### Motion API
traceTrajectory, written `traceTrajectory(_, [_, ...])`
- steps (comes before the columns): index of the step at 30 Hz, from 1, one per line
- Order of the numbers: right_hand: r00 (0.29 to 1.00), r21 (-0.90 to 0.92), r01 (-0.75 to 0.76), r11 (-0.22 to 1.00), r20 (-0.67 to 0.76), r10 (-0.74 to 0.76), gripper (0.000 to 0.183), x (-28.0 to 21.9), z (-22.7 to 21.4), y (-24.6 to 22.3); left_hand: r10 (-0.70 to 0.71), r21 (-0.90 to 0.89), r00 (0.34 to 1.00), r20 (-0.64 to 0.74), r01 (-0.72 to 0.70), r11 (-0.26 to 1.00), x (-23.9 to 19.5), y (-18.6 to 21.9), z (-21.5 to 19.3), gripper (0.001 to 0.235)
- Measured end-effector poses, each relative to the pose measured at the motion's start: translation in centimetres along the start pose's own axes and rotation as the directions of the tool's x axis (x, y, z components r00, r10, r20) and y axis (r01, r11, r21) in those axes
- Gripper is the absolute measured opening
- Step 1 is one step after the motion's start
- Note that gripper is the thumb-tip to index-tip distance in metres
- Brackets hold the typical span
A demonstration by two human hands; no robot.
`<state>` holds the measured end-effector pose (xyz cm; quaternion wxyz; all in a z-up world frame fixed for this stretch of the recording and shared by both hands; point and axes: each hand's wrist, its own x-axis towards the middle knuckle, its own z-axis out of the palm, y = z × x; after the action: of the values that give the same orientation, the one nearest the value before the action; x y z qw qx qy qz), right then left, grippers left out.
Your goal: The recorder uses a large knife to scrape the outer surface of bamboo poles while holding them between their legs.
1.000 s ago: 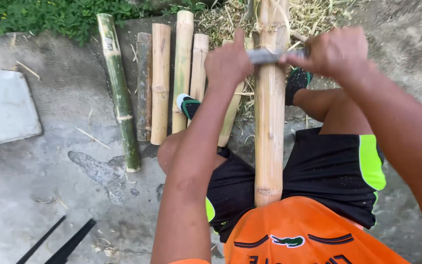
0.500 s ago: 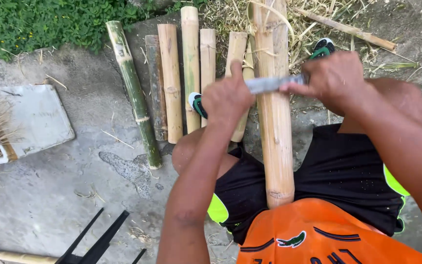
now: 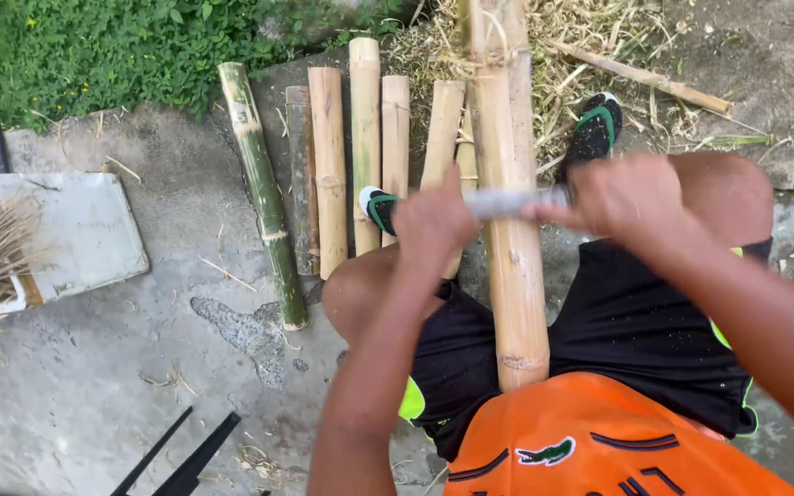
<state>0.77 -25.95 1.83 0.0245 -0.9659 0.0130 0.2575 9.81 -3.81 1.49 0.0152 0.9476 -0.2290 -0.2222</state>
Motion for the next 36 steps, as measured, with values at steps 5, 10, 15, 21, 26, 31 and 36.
traceTrajectory(5, [0.995,-0.064,0.072,0.995,-0.071,-0.077,0.091,-2.4,1.8,0.3,-0.002,-0.056,0.999,0.037,0.004,0.998,-3.3,0.4,3.4,0.046])
traceTrajectory(10, [0.996,-0.072,0.011,0.997,0.085,-0.005,0.091,4.7,-1.7,2.2,0.033,-0.03,0.994,-0.104,-0.036,0.999,4.2,-0.7,0.3,0.049])
traceTrajectory(15, [0.985,-0.049,0.038,0.998,-0.169,-0.045,0.095,12.8,-3.9,5.6,0.028,0.01,0.983,-0.183,-0.027,1.0,14.7,-2.8,-1.2,0.042])
traceTrajectory(21, [0.991,-0.001,-0.132,0.991,0.004,0.132,0.088,11.3,-6.9,2.9,-0.055,0.01,0.993,-0.1,0.056,0.998,12.9,-2.0,-3.0,0.036])
traceTrajectory(26, [0.997,0.089,-0.042,0.995,-0.066,0.048,0.09,2.2,3.0,0.5,-0.027,0.06,0.996,0.087,0.021,0.998,2.3,0.1,-2.1,0.046])
traceTrajectory(31, [0.897,0.353,0.15,0.923,-0.441,0.022,0.088,-1.9,10.1,-0.2,-0.033,0.085,0.986,0.164,0.019,0.996,-4.2,2.3,0.2,0.04])
traceTrajectory(36, [0.998,0.166,0.018,0.986,-0.07,-0.006,0.093,6.0,8.8,2.3,-0.046,0.116,0.999,0.026,0.043,0.992,1.8,1.5,-2.8,0.03])
